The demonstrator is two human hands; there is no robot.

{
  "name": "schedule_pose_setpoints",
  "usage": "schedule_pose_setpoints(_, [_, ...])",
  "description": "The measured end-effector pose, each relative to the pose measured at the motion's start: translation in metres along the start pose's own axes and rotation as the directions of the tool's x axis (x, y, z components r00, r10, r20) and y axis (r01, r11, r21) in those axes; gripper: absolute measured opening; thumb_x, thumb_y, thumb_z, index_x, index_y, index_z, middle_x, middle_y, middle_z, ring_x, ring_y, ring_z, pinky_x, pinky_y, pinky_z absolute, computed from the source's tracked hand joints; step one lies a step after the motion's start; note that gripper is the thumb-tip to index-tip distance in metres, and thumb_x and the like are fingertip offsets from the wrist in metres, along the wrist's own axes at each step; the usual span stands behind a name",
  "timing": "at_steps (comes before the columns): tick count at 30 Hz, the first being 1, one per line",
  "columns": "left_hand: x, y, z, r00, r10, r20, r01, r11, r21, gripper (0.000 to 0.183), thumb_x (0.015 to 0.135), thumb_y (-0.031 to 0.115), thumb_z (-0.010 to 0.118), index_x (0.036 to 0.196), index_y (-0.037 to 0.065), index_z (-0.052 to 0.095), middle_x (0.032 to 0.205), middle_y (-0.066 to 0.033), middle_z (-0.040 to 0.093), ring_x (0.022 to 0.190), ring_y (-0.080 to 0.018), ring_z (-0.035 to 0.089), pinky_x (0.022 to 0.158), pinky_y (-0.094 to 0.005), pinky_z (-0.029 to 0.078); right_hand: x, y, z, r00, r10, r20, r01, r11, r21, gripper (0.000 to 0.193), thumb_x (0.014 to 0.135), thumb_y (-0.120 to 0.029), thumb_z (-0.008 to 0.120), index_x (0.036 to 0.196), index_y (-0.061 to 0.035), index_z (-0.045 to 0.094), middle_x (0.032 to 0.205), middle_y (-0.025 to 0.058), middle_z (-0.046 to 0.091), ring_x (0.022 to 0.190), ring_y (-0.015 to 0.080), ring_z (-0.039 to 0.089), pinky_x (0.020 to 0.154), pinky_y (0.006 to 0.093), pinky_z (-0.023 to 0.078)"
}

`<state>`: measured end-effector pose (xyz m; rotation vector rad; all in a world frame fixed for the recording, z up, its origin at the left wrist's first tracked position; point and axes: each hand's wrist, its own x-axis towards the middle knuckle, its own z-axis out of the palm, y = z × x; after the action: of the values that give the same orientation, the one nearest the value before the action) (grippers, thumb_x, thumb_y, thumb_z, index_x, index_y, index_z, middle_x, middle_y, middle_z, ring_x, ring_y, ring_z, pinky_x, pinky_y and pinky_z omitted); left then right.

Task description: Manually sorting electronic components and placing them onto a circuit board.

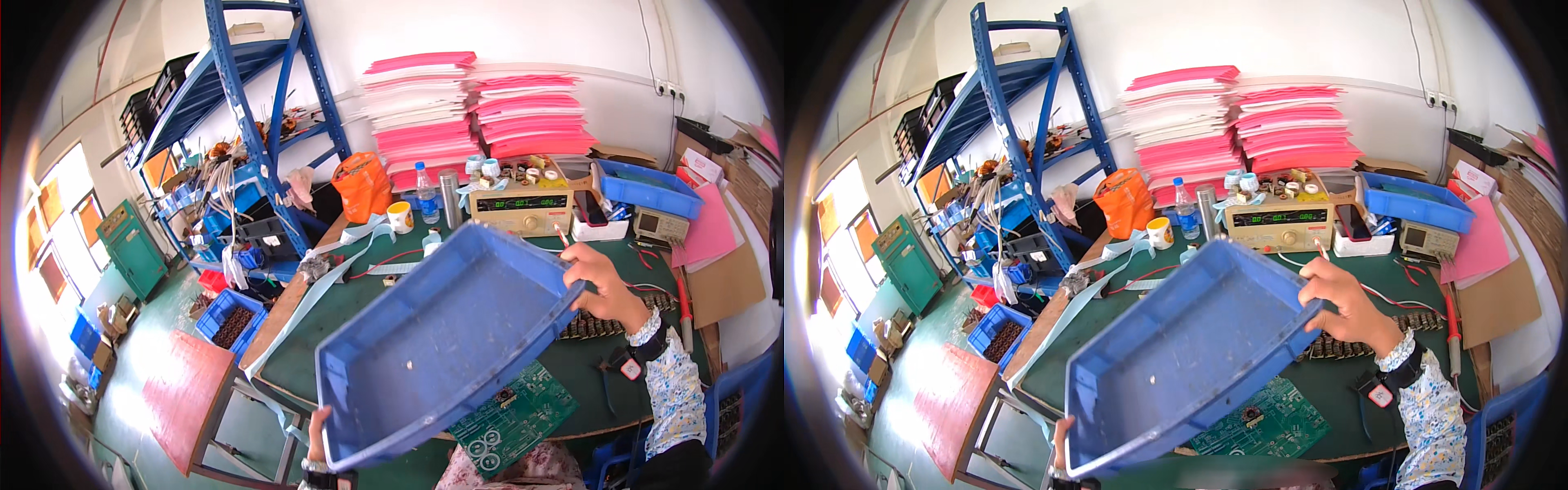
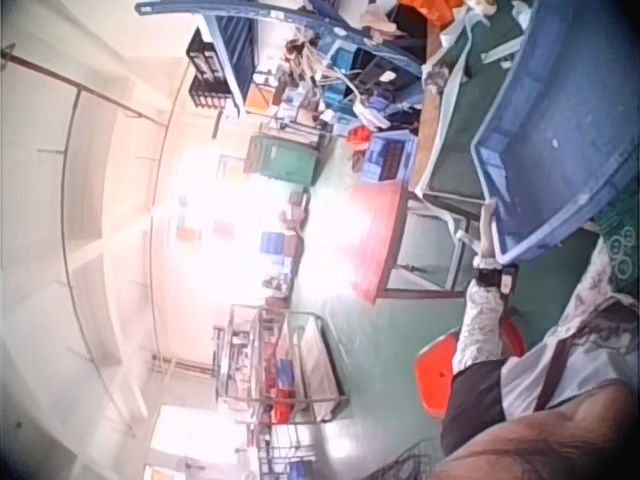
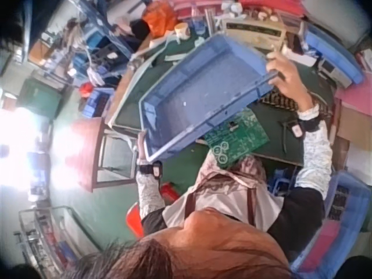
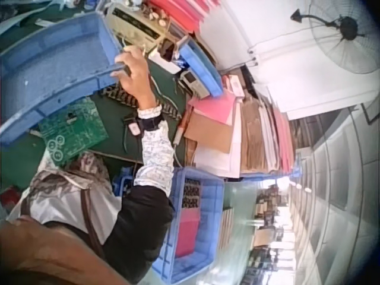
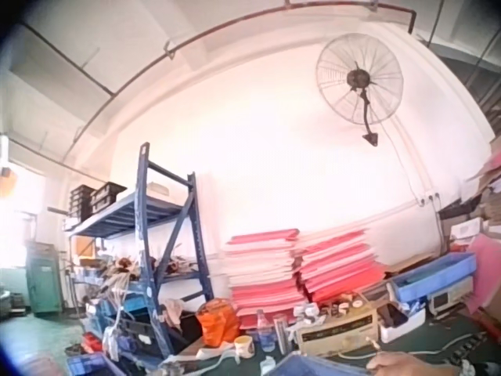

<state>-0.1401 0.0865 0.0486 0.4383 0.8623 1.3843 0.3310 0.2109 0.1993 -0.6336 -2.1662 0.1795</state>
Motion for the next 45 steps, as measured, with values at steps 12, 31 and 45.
schedule_pose_setpoints(12, [-0.031,-0.008,-0.122,0.809,0.459,-0.367,-0.482,0.876,0.033,0.048,0.078,0.041,0.057,0.109,0.004,0.055,0.11,-0.0079,0.059,0.097,-0.0235,0.058,0.086,-0.0359,0.045,-0.001,-0.04,0.089,0.97,0.213,0.116,-0.212,0.977,-0.024,0.042,0.075,-0.014,0.07,0.112,-0.0048,0.053,0.112,0.0129,0.055,0.099,0.0309,0.053,0.087,0.0391,0.043])
schedule_pose_setpoints(31, [0.018,-0.002,-0.129,0.593,0.644,-0.482,-0.471,0.764,0.441,0.088,0.082,0.052,0.06,0.144,0.021,0.006,0.149,-0.0077,0.009,0.132,-0.0342,0.017,0.102,-0.0564,0.027,-0.135,-0.047,0.18,0.868,0.496,0.027,-0.481,0.853,-0.202,0.039,0.072,-0.013,0.071,0.108,-0.0096,0.055,0.099,0.0106,0.053,0.09,0.0303,0.052,0.076,0.0388,0.047])
schedule_pose_setpoints(45, [-0.029,-0.188,0.055,0.883,-0.369,0.29,0.244,0.89,0.386,0.033,0.094,0.009,0.048,0.123,-0.004,0.044,0.115,-0.0103,0.057,0.1,-0.0148,0.057,0.085,-0.0295,0.047,-0.174,-0.049,0.063,0.641,0.767,0.038,-0.676,0.587,-0.446,0.057,0.071,-0.002,0.068,0.123,-0.0082,0.044,0.108,0.013,0.05,0.1,0.0336,0.048,0.086,0.0416,0.043])
